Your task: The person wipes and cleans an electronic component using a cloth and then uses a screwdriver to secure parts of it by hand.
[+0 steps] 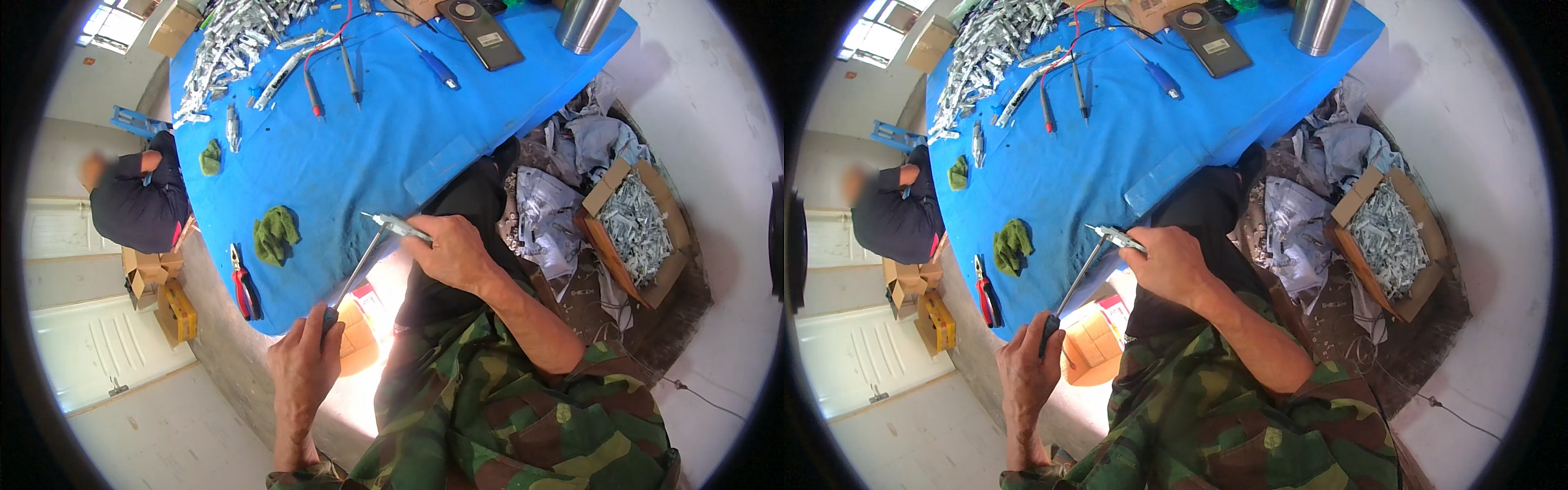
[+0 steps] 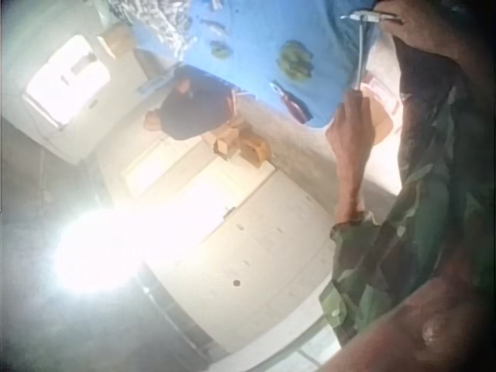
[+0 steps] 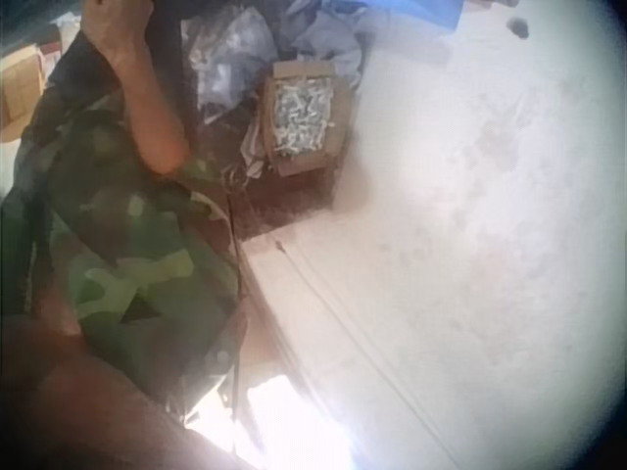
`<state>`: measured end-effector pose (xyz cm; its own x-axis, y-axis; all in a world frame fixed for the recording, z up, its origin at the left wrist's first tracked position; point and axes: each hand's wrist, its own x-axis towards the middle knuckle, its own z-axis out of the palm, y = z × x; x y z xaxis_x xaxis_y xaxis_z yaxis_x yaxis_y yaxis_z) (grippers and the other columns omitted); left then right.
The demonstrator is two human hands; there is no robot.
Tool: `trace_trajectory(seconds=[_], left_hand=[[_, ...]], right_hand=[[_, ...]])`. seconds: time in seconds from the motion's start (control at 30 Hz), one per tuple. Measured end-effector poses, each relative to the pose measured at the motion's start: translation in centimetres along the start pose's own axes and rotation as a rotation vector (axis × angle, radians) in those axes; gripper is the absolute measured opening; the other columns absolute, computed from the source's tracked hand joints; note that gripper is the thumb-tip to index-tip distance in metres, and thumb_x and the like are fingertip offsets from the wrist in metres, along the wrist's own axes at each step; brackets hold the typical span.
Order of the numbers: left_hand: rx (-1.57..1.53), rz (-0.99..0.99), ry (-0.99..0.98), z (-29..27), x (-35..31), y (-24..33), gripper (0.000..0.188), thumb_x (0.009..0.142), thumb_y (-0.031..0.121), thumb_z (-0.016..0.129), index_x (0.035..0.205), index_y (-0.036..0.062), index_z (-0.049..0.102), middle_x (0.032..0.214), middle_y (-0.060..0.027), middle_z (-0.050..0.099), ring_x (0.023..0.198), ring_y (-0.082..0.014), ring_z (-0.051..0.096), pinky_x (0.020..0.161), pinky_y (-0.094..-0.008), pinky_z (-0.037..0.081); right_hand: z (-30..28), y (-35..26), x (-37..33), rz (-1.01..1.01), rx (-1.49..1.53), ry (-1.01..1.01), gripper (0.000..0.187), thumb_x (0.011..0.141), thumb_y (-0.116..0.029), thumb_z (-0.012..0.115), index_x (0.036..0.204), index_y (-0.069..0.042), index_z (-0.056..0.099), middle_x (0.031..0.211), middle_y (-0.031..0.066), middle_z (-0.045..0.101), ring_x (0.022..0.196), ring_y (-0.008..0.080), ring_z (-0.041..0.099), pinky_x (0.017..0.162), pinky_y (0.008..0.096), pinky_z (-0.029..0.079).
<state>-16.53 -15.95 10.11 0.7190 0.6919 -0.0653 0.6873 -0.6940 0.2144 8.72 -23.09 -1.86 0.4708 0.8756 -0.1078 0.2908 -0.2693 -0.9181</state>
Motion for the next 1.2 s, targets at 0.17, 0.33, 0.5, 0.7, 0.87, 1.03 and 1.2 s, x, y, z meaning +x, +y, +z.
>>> trace_trajectory(seconds=[0.17,0.33,0.5,0.7,0.87,1.03,1.2], left_hand=[[-0.172,-0.064,-0.028,0.5,-0.2,-0.3,0.027,0.096,0.013,0.075,0.119,0.0002,0.071,0.089,-0.0178,0.074,0.072,-0.029,0.073,0.065,-0.0377,0.056],[-0.401,-0.168,-0.101,0.9,-0.3,-0.4,0.021,0.098,0.011,0.071,0.116,-0.0014,0.073,0.082,-0.0131,0.07,0.07,-0.0154,0.064,0.063,-0.0311,0.052],[-0.408,-0.13,-0.077,1.7,-0.3,-0.9,0.024,0.1,0.014,0.07,0.118,-0.0021,0.072,0.083,-0.0124,0.07,0.069,-0.0154,0.062,0.063,-0.0309,0.051],[-0.387,-0.119,-0.096,2.0,0.2,-0.9,0.026,0.103,0.016,0.066,0.12,-0.0028,0.071,0.092,-0.0182,0.072,0.075,-0.0257,0.068,0.069,-0.0354,0.054],[-0.328,-0.109,-0.091,2.3,0.0,-1.1,0.027,0.103,0.016,0.066,0.121,-0.0026,0.07,0.097,-0.0211,0.074,0.08,-0.0313,0.072,0.072,-0.0386,0.056],[-0.247,-0.101,-0.101,2.1,-0.4,-1.3,0.029,0.1,0.015,0.069,0.124,-0.001,0.069,0.099,-0.0218,0.074,0.083,-0.0323,0.075,0.074,-0.0388,0.058],[-0.189,-0.096,-0.096,0.0,-0.1,0.0,0.034,0.093,0.009,0.076,0.125,0.0023,0.068,0.102,-0.0209,0.075,0.085,-0.0322,0.077,0.073,-0.0404,0.059]], right_hand=[[-0.3,0.1,-0.1,0.038,0.09,-0.029,0.024,0.093,-0.029,0.071,0.093,-0.005,0.074,0.076,0.0196,0.069,0.076,0.0428,0.069,0.069,0.0506,0.052],[-0.4,0.1,0.0,0.059,0.098,-0.051,0.026,0.092,-0.03,0.071,0.094,-0.003,0.074,0.078,0.0211,0.07,0.078,0.0434,0.069,0.071,0.0498,0.053],[-0.6,0.2,0.2,0.075,0.028,-0.09,0.03,0.093,-0.033,0.07,0.094,-0.003,0.074,0.079,0.0219,0.07,0.08,0.045,0.07,0.073,0.0521,0.053],[-1.0,0.3,0.5,0.08,-0.033,-0.146,0.033,0.094,-0.034,0.068,0.086,-0.002,0.07,0.078,0.0227,0.07,0.082,0.0468,0.069,0.075,0.0546,0.053],[-1.1,0.6,0.5,0.044,-0.023,-0.154,0.032,0.095,-0.031,0.068,0.083,-0.001,0.069,0.076,0.0228,0.069,0.081,0.0477,0.069,0.074,0.0557,0.052],[-0.9,0.6,0.5,0.013,-0.073,-0.127,0.029,0.094,-0.03,0.069,0.084,-0.002,0.069,0.077,0.0228,0.069,0.079,0.0474,0.068,0.073,0.056,0.052],[-0.4,0.3,0.0,-0.036,-0.142,-0.062,0.027,0.093,-0.028,0.072,0.083,-0.004,0.068,0.076,0.0219,0.069,0.078,0.0464,0.069,0.071,0.0573,0.051]])
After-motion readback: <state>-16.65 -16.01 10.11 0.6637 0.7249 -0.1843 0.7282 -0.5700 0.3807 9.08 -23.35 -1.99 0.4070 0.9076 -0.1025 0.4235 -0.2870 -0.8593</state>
